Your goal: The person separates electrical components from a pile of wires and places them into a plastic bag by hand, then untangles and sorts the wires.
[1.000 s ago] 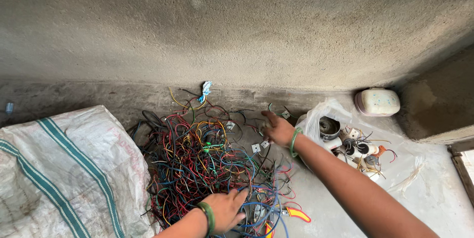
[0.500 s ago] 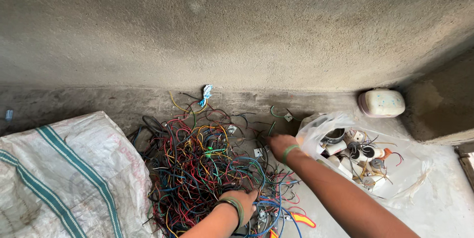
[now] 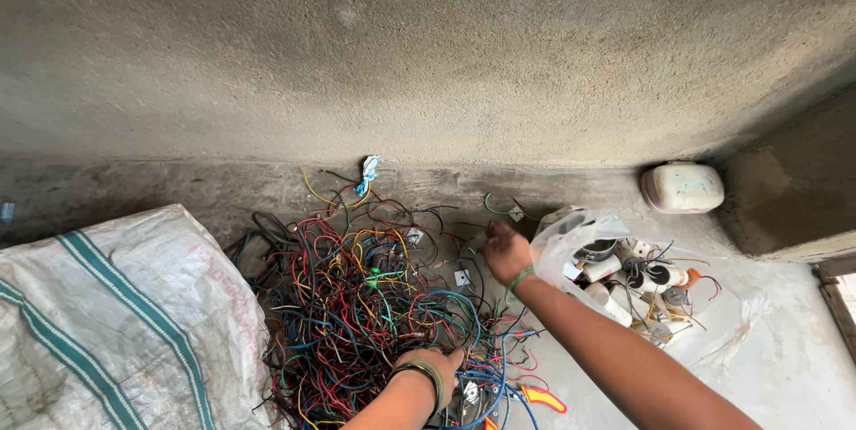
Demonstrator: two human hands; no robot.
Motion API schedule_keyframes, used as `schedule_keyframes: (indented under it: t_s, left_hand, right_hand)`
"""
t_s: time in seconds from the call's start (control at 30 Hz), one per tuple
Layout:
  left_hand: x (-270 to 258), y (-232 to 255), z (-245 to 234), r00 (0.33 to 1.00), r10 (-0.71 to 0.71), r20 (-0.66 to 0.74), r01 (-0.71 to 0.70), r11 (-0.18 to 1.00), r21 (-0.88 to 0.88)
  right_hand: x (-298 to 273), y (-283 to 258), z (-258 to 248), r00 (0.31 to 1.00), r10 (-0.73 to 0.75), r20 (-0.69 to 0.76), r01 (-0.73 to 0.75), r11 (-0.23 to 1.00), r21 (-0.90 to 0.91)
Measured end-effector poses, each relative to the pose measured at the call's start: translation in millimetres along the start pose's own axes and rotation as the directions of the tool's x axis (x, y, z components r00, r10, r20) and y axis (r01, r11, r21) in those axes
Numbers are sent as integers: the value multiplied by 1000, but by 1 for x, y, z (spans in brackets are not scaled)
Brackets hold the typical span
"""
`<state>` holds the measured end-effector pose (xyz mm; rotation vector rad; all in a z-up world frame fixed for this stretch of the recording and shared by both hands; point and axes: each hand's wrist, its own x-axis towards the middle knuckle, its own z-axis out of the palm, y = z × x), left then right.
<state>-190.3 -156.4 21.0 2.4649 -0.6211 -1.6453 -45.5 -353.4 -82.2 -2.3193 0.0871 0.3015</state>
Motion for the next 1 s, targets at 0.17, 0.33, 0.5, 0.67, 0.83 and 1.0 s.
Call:
schedule_keyframes:
  t_s: [0.17, 0.33, 0.5, 0.67, 0.83, 1.0]
  left_hand:
    - [-4, 2, 0, 999, -35, -7, 35, 999, -32]
    - [-3, -2, 4, 999, -6, -46, 5, 1000, -12]
    - [1, -2, 5, 999, -22, -28, 22, 1000, -7]
    - [4, -4, 7, 999, -24, -31, 24, 1000, -8]
    - [4, -3, 7, 999, -11, -31, 12, 1000, 18]
    - [-8, 0, -3, 999, -36, -17, 35, 999, -24]
  right_hand:
    - [8, -46, -23, 991, 82, 104, -133, 598, 790]
    - [-20, -68, -32, 705, -406, 581, -437, 396, 807]
    - [-24, -65, 5, 843, -54, 535, 101, 993, -59]
    - [-12, -45, 5, 930, -159, 330, 303, 842, -447]
    - [-25, -33, 18, 870, -113, 480, 446, 593, -670]
    - [-21, -29, 21, 916, -134, 379, 345, 747, -568]
